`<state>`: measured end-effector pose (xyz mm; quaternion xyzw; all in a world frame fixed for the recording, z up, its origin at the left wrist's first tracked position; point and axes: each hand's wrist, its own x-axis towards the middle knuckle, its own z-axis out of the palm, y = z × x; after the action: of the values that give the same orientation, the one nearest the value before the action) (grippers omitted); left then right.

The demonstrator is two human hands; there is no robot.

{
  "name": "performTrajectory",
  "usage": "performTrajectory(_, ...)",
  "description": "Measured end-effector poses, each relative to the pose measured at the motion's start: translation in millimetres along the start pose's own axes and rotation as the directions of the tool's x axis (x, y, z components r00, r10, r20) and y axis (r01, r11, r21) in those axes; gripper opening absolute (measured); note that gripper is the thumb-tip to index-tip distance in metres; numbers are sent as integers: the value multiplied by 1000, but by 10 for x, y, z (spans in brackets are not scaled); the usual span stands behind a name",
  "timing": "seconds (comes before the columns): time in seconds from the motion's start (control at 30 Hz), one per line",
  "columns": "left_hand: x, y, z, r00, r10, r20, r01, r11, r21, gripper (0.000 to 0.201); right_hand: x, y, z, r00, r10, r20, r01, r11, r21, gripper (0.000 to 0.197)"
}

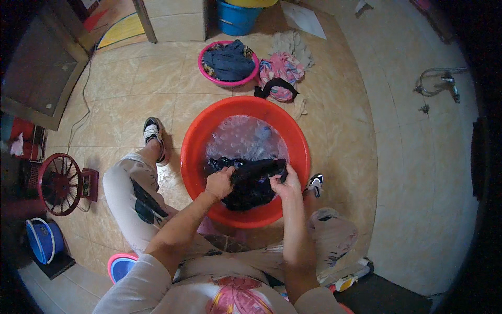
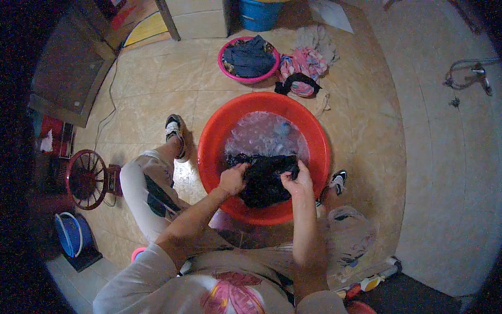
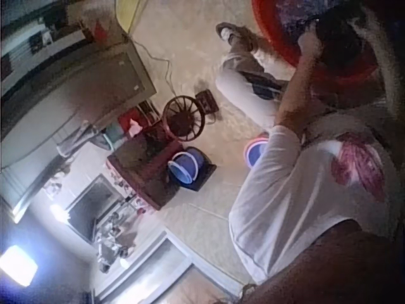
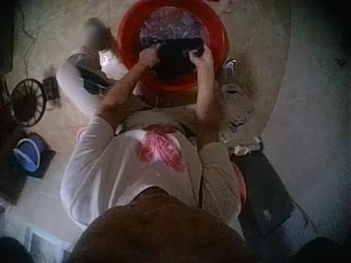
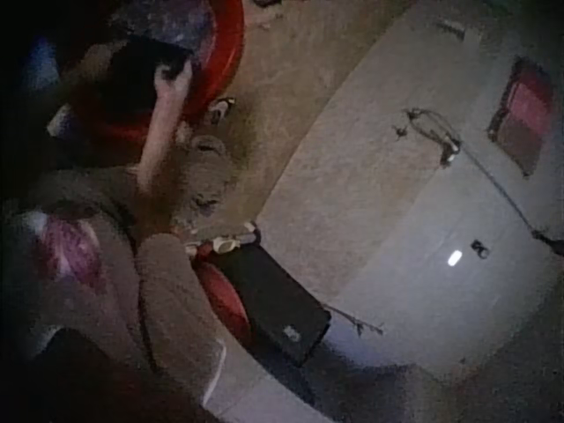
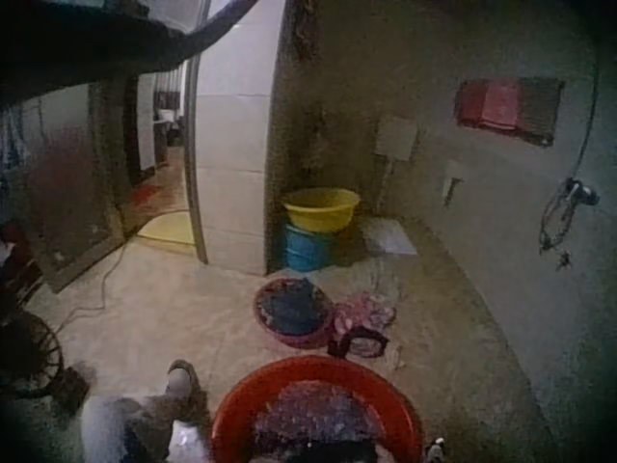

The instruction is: The person sits on the floor and hand-washes clothes in a red basin filled with soapy water. They scrub and rinse a dark garment and a light-colored cloth, wringing out the water and placing the items into a pink basin nearby.

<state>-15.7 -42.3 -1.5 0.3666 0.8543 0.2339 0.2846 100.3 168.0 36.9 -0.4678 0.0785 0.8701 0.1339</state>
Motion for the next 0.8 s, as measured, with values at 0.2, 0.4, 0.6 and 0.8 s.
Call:
performTrajectory(0.2,119,-45,66,924,-5,383,366,302,-880,49,-212,213,302,910,-142,389,229,955,-188,36)
performTrajectory(0.4,45,38,-66,814,32,580,563,-291,-774,50,-48,133,149,911,-197,362,407,565,-718,67)
performTrajectory(0.6,49,98,-126,838,186,512,529,-504,-683,48,341,120,-579,970,-61,237,233,518,-823,75)
performTrajectory(0.8,147,245,49,834,-37,551,540,-160,-827,45,751,181,-1025,918,-105,382,377,531,-759,61)
